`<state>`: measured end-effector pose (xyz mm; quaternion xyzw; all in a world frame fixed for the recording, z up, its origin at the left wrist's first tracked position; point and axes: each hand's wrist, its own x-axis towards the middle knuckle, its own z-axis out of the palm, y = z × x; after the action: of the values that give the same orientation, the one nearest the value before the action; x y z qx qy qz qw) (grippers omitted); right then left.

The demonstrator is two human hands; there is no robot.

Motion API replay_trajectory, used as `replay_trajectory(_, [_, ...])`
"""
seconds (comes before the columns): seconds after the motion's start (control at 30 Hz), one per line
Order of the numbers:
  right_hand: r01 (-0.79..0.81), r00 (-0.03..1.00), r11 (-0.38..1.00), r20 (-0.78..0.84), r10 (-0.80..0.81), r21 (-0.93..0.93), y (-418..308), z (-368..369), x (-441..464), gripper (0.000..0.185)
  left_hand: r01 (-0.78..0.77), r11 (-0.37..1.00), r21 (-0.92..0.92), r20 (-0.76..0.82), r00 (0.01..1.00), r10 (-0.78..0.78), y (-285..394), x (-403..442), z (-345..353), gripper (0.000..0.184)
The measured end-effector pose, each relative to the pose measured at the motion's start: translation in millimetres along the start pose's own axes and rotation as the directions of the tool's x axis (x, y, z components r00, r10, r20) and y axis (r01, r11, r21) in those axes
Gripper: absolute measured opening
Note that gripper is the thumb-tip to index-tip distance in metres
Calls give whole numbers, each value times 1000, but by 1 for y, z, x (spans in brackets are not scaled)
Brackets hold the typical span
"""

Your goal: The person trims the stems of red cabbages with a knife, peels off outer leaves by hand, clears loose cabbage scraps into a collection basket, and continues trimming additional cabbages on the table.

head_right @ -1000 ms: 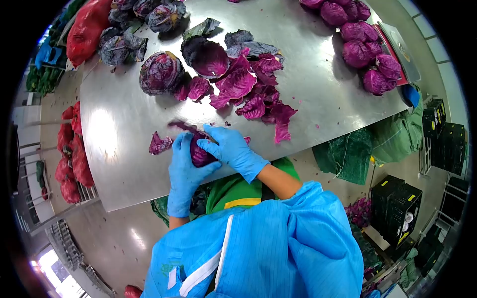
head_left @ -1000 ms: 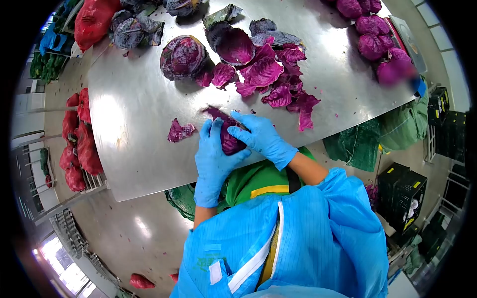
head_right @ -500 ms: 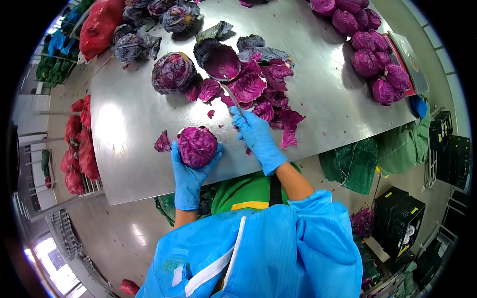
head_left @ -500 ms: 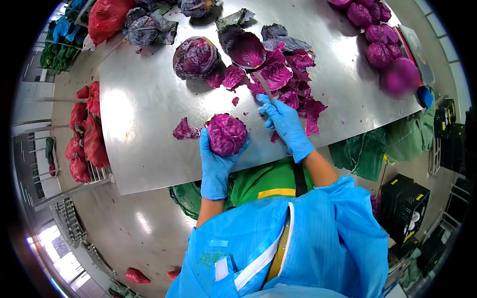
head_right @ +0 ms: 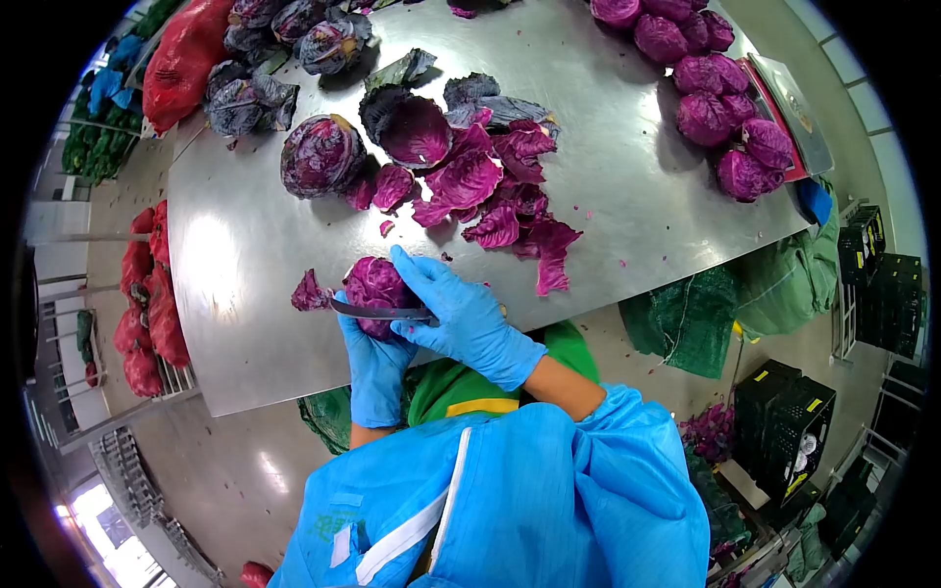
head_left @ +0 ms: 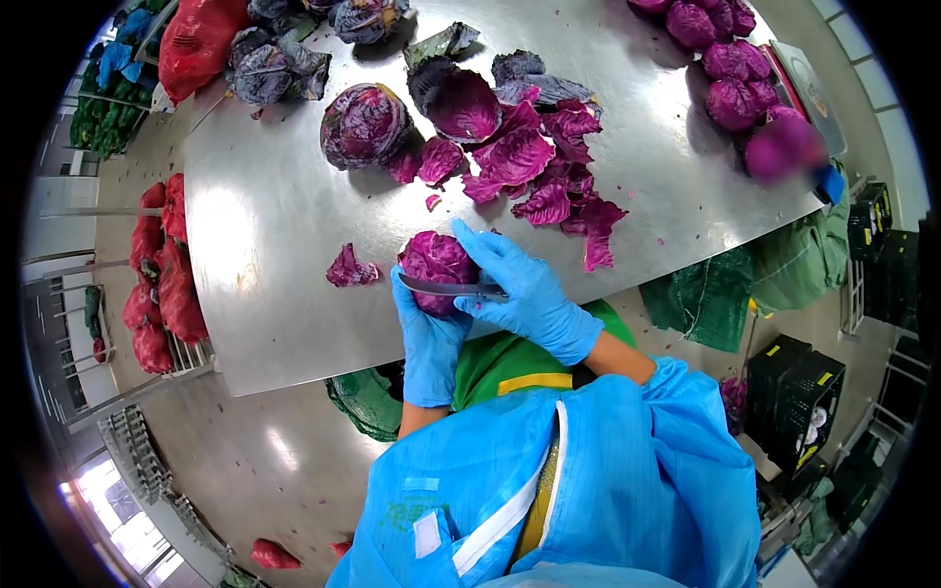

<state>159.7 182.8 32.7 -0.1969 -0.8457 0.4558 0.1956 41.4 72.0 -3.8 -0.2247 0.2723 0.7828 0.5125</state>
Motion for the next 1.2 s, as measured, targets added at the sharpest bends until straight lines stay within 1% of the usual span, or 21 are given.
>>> replay_trajectory(0.13, [9, 999, 1000, -40, -9, 16, 0, 3, -4, 81, -33, 998, -45, -2, 999, 33, 0, 1, -5, 73])
replay_trajectory(0.23, [-95, 993, 989, -58, 102, 115, 6, 11, -7, 72, -79, 996, -46, -21, 997, 78, -2, 3, -5, 75])
replay_trajectory(0.33, [-72, 978, 981, -179, 104, 178, 3, 18, -9, 49, -103, 994, -29, 8, 995, 103, -2, 4, -7, 76])
replay_trajectory(0.43, [33, 988, 986, -156, -7, 166, 14, 18, -4, 32, -111, 994, -3, 35, 993, 111, 1, 7, -17, 77])
replay_trajectory(0.53, [-156, 980, 927, 172, 102, 340, 12, -2, 0, 23, -143, 988, 63, 103, 985, 136, 4, 4, -26, 79])
replay_trajectory(0.57, [-130, 982, 907, 176, 62, 401, 10, -7, 1, 20, -156, 984, 89, 133, 981, 143, 4, 2, -28, 80])
replay_trajectory(0.6, [-297, 952, 747, 248, 182, 595, 6, -21, 0, 19, -160, 980, 121, 120, 982, 146, 4, -1, -29, 80])
replay_trajectory(0.63, [-436, 900, 522, 342, 272, 733, -5, -42, 1, 17, -166, 975, 150, 109, 983, 151, 5, -3, -28, 81])
replay_trajectory(0.67, [-532, 833, 250, 448, 324, 809, -13, -56, 4, 16, -177, 968, 180, 101, 982, 160, 8, -4, -28, 81])
replay_trajectory(0.7, [-416, 884, 336, 290, 366, 845, -16, -60, 7, 14, -157, 974, 163, 59, 987, 150, 12, 3, -35, 81])
replay_trajectory(0.73, [-321, 899, 329, 175, 402, 888, -16, -62, 11, 24, -87, 990, 107, 88, 993, 78, 15, 5, -40, 81])
replay_trajectory(0.8, [-370, 883, 525, 113, 456, 767, -17, -66, 21, 46, 57, 998, 3, 158, 986, -57, 22, 7, -47, 81])
replay_trajectory(0.83, [-218, 947, 709, -29, 319, 671, 1, -41, 19, 55, -29, 999, 25, -5, 1000, 29, 15, -3, -24, 79])
replay_trajectory(0.9, [-194, 980, 910, 30, 197, 367, -2, -21, 15, 69, -64, 997, 31, 6, 998, 64, 7, -1, -21, 78])
replay_trajectory(0.93, [-196, 980, 908, 49, 191, 371, -11, -12, 12, 68, -80, 996, 32, 12, 997, 80, 4, 0, -20, 78])
replay_trajectory(0.97, [-116, 993, 971, 17, 115, 211, -9, 4, 8, 68, -43, 999, -28, 66, 997, 45, 2, 1, -23, 77])
replay_trajectory(1.0, [-33, 999, 999, -2, 33, 43, -4, 18, 4, 68, -81, 995, 61, 68, 995, 77, -1, 2, -28, 77])
replay_trajectory(1.07, [37, 995, 994, -91, -46, -100, -6, 25, 0, 68, -164, 969, 185, 94, 984, 149, -6, -4, -19, 76])
replay_trajectory(1.1, [67, 987, 983, -130, -90, -173, -7, 27, -1, 68, -118, 987, 113, 126, 987, 104, -3, 0, -25, 76])
replay_trajectory(1.17, [46, 992, 986, -111, -65, -160, -7, 27, -5, 60, -14, 1000, -27, 196, 980, 19, 4, 6, -34, 75])
replay_trajectory(1.2, [37, 993, 987, -102, -54, -155, -6, 26, -6, 56, -66, 997, -26, 160, 985, 69, 2, 7, -38, 76])
